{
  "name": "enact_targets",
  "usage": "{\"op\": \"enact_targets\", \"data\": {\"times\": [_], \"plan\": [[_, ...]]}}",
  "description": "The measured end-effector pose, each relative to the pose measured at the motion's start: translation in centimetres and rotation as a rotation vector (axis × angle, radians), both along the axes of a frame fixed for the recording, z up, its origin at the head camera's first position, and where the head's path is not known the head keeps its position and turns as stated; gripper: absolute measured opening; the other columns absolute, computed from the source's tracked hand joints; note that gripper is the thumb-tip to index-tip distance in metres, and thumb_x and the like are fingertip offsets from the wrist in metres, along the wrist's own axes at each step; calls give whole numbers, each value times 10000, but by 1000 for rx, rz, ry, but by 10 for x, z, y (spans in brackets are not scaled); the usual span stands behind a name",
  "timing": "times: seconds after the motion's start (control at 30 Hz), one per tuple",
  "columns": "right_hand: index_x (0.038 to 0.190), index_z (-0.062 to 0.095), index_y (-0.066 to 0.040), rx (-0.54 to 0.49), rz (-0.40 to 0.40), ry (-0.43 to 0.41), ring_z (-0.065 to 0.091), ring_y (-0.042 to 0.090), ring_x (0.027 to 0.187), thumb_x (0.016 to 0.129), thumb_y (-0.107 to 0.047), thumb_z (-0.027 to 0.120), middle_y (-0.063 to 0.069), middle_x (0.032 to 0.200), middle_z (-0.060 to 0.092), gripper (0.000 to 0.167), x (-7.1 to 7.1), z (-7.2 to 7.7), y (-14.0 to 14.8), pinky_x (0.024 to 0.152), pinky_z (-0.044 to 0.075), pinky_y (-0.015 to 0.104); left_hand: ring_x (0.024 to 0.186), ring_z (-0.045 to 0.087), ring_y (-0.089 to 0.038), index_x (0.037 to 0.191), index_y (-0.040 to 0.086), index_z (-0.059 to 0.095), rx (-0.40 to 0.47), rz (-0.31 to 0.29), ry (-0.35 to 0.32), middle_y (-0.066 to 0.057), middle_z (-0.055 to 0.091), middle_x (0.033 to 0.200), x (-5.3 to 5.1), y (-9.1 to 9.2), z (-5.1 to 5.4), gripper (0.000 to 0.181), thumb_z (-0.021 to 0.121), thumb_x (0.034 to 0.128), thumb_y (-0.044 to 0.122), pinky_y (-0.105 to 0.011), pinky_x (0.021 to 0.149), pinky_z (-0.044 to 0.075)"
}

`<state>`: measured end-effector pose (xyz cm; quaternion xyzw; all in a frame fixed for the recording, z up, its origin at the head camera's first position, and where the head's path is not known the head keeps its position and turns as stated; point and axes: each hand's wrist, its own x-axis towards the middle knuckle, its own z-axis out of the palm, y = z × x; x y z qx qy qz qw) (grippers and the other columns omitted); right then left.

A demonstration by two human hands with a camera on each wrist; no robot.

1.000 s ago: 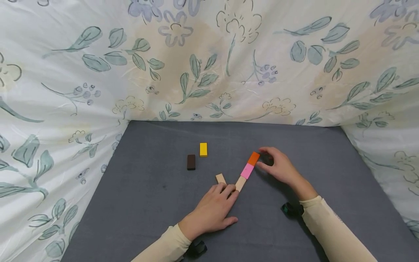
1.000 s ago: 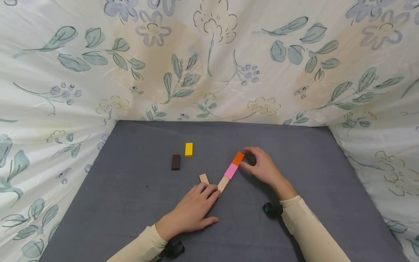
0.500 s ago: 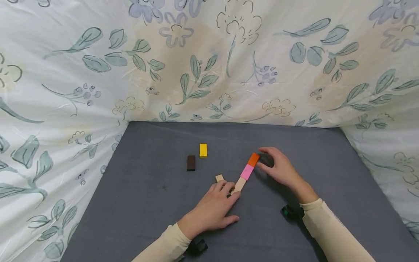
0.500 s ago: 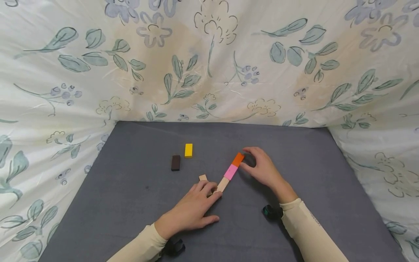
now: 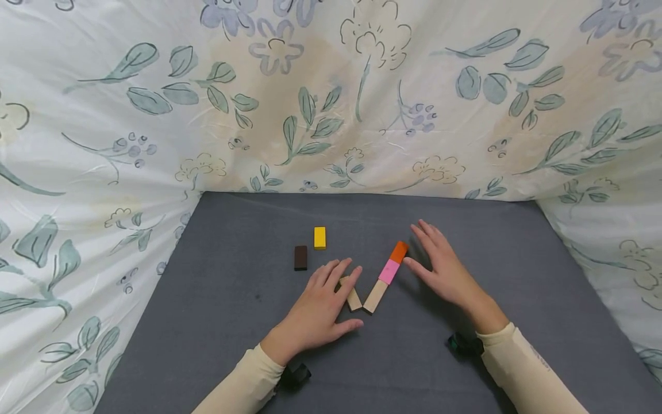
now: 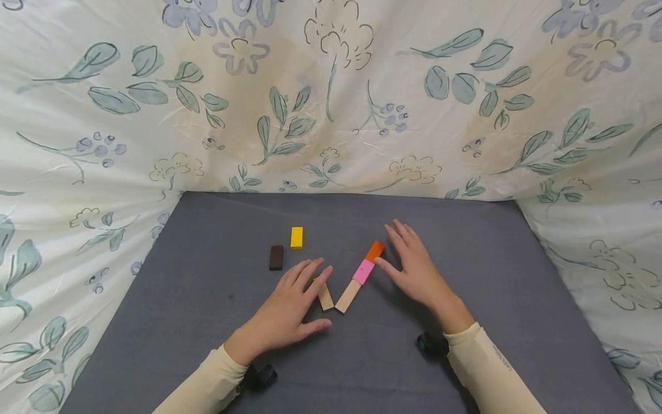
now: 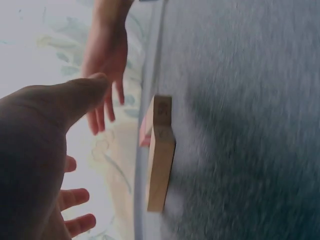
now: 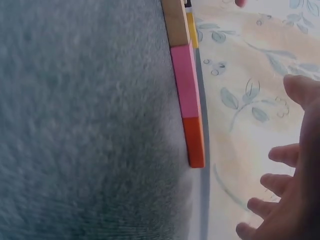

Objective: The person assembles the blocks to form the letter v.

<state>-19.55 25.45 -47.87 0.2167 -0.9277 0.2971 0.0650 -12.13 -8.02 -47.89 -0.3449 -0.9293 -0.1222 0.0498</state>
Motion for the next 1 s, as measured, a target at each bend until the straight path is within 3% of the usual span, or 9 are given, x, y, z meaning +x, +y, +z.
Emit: {"op": "enact_targets", "data": {"times": [0.27, 0.57, 1.0], "plan": [[1717, 328, -139, 68, 18, 85, 173, 490, 1601, 1048, -433, 686, 185, 1763, 246, 814, 14, 5, -9, 1191, 183, 785, 1584, 250, -377, 1735, 143, 265, 11, 64, 39, -140, 254, 1754, -9, -18, 4, 1052, 723, 957, 684, -626, 1256, 256], [1713, 346, -164, 59, 18, 101, 174, 460, 1609, 1041, -412, 710, 132, 1774, 237, 803, 21, 7, -13, 1174, 235, 787, 1597, 217, -382, 1739, 133, 245, 7, 98, 44, -144, 189, 1778, -17, -32, 5, 1051, 705, 970, 683, -645, 1256, 235], [1673, 420, -133, 84, 34, 132, 258, 447, 1577, 986, -385, 788, 154, 1727, 322, 819, 36, 14, -23, 1159, 317, 756, 1575, 265, -400, 1723, 103, 290, 29, 130, 40, -179, 292, 1726, -28, -47, 3, 1039, 727, 965, 663, -631, 1256, 247]]}}
